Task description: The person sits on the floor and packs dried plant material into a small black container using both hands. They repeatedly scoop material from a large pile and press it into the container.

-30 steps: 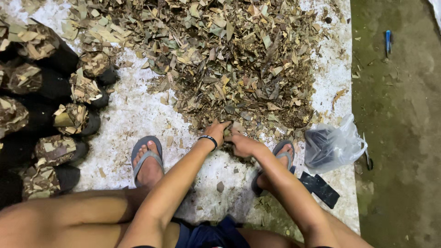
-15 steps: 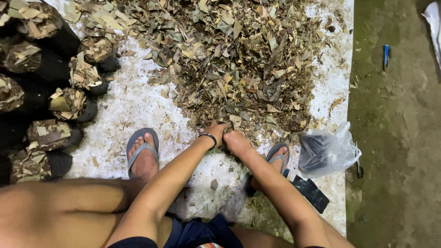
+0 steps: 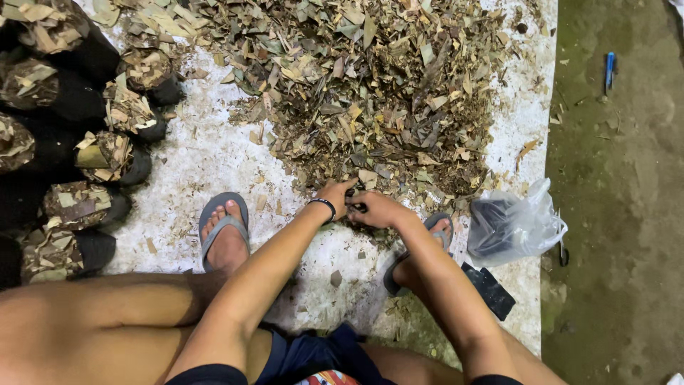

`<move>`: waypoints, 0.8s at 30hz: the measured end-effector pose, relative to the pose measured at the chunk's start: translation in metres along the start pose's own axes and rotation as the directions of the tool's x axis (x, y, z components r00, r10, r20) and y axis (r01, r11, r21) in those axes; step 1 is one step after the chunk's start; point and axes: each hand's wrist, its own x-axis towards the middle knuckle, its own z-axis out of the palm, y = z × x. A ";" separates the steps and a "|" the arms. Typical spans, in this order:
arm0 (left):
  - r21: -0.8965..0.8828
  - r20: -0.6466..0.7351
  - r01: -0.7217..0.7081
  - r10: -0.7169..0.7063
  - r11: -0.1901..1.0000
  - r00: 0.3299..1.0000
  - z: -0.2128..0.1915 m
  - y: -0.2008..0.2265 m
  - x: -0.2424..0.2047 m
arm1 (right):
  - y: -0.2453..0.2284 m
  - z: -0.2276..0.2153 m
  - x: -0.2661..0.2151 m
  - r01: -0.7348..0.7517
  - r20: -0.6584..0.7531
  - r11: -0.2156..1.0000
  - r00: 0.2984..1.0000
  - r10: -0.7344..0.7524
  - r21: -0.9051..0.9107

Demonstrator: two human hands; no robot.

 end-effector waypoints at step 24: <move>0.035 0.057 -0.005 0.003 0.999 0.998 0.008 -0.020 0.002 | -0.007 0.061 0.011 -0.188 -0.198 0.982 0.964 0.178 -0.031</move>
